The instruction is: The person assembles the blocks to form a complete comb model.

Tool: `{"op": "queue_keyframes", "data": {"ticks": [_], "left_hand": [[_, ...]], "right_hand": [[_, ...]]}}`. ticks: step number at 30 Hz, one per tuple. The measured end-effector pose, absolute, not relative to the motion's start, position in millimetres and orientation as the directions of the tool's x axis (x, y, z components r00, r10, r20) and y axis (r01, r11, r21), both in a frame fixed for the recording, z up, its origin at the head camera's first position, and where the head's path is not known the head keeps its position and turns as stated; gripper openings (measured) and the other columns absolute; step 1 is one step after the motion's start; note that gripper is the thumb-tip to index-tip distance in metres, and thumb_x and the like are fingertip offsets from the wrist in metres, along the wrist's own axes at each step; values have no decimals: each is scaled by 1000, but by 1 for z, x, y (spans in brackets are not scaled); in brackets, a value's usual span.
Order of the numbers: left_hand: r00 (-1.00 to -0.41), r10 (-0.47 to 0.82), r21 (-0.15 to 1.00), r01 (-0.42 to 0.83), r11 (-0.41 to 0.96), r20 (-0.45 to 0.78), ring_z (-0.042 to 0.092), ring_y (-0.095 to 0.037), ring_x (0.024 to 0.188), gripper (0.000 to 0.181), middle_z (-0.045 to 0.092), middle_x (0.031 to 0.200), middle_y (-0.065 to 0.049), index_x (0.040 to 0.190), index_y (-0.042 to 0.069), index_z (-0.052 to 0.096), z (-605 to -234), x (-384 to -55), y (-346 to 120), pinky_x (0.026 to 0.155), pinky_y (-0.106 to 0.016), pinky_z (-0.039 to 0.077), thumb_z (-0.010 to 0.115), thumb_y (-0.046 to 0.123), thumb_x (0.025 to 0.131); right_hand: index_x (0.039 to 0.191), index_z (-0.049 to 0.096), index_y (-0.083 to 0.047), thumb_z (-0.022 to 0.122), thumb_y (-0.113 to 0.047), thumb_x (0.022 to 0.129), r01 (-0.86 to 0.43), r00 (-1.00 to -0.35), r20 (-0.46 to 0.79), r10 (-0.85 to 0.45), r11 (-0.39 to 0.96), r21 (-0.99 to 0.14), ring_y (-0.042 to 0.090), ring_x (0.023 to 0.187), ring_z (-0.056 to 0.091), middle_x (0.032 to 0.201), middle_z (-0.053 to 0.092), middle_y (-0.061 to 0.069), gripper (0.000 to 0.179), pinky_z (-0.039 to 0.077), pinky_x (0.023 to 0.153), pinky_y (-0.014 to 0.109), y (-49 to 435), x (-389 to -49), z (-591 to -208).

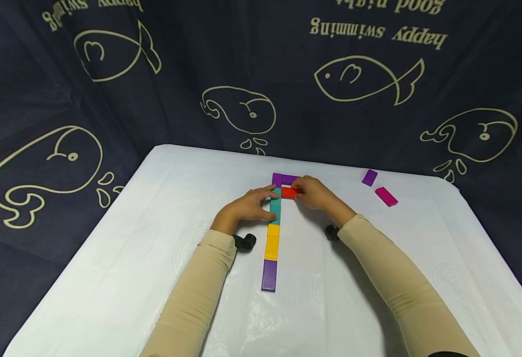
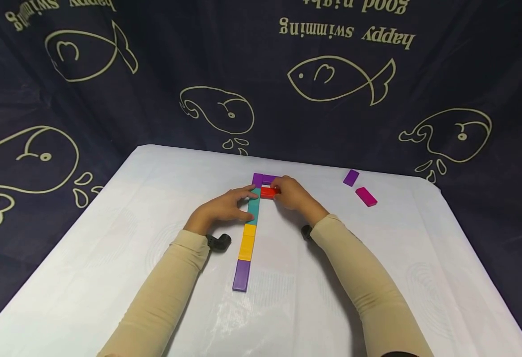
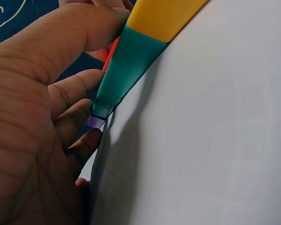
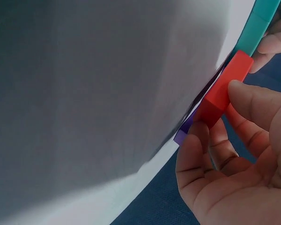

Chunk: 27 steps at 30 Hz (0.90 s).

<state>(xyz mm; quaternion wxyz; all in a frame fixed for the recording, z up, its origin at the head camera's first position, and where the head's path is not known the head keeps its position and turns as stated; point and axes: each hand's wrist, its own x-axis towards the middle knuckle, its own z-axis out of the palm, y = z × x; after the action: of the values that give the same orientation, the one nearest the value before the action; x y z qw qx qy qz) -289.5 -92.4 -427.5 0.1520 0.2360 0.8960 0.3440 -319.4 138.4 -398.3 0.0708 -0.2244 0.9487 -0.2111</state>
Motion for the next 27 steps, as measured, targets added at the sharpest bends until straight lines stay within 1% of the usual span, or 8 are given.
{"op": "queue_keyframes", "data": {"ticks": [10,18,22,27], "left_hand": [[-842,528,692,315,649,-112,17,-29,149,63,24,163,6,140,24,57,-427,-289,-93,120,-53,13,79,33,82],[-842,528,693,312,649,-115,18,-28,149,63,24,163,5,140,23,57,-428,-289,-93,120,-52,11,79,33,82],[-841,528,695,311,649,-117,17,-29,150,64,24,163,6,140,23,57,-428,-289,-93,120,-53,13,80,33,81],[-838,533,698,316,642,-112,15,-31,150,65,24,163,6,140,23,57,-427,-289,-94,119,-54,13,80,34,81]], "right_hand": [[121,64,0,66,-4,93,-393,-892,-42,-450,818,-421,31,96,54,108,62,17,28,49,93,45,138,-319,-400],[121,64,0,65,-4,94,-379,-895,-57,-442,822,-425,31,96,55,109,61,17,28,49,93,46,137,-319,-402],[122,64,0,64,-4,94,-391,-890,-59,-452,823,-412,30,97,55,110,61,17,28,49,94,46,138,-319,-402],[121,64,-1,64,-4,94,-403,-886,-53,-461,821,-406,30,97,55,109,61,17,27,49,93,46,139,-319,-401]]}}
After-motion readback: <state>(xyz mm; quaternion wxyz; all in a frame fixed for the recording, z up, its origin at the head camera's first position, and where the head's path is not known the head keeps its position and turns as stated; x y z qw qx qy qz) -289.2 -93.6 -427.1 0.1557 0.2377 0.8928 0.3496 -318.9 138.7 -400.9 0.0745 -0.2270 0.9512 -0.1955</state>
